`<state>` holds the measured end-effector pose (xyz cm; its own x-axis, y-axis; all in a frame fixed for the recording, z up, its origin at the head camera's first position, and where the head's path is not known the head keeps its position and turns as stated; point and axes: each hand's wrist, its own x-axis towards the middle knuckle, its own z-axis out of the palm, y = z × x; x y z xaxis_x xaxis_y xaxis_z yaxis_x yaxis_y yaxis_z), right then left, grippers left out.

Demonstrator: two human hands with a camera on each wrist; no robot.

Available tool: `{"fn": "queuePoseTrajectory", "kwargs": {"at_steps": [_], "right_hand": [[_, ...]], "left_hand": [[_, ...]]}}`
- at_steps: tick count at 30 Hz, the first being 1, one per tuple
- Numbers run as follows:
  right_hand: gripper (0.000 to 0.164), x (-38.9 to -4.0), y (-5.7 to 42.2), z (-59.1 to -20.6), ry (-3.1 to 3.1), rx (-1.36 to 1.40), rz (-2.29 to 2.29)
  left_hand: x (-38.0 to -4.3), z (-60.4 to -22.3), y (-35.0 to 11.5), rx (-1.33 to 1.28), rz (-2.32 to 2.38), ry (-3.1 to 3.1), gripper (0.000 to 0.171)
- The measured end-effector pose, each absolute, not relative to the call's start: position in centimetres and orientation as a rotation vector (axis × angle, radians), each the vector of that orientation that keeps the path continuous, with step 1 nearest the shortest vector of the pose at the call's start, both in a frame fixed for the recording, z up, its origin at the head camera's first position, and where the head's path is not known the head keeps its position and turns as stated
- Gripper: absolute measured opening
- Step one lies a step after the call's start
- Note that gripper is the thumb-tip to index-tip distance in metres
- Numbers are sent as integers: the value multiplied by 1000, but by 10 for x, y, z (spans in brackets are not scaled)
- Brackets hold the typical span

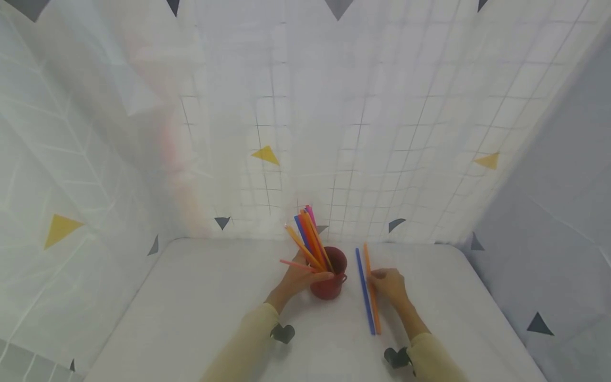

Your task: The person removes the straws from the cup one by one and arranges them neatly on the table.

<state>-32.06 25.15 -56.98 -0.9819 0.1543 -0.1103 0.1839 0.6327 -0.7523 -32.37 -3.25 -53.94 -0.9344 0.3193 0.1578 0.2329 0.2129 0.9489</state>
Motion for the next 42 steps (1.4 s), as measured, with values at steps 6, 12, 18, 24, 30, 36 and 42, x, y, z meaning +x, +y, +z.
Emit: {"fn": "queuePoseTrajectory", "kwargs": {"at_steps": [6, 12, 18, 24, 30, 36, 42], "right_hand": [[34, -319, 246, -564, 2843, 263, -1242], [32, -319, 242, -561, 2847, 236, -1242], [29, -319, 238, -561, 2871, 216, -1244], [26, -319, 237, -562, 2924, 177, -1212], [25, -319, 237, -564, 2922, 167, -1218], [25, -317, 239, -570, 2932, 155, -1213], [25, -318, 241, -572, 2926, 152, -1243]], "left_hand": [[-323, -538, -32, 529, 1841, 2391, 82], [-321, -532, -33, 517, 1855, 2385, 85], [-323, -534, -34, 514, 1841, 2388, 85], [-324, -535, -33, 499, 1832, 2393, 86], [-325, -538, -32, 523, 1837, 2403, 87], [-327, -544, -32, 553, 1843, 2399, 85], [-326, -543, -32, 572, 1852, 2382, 86]]}}
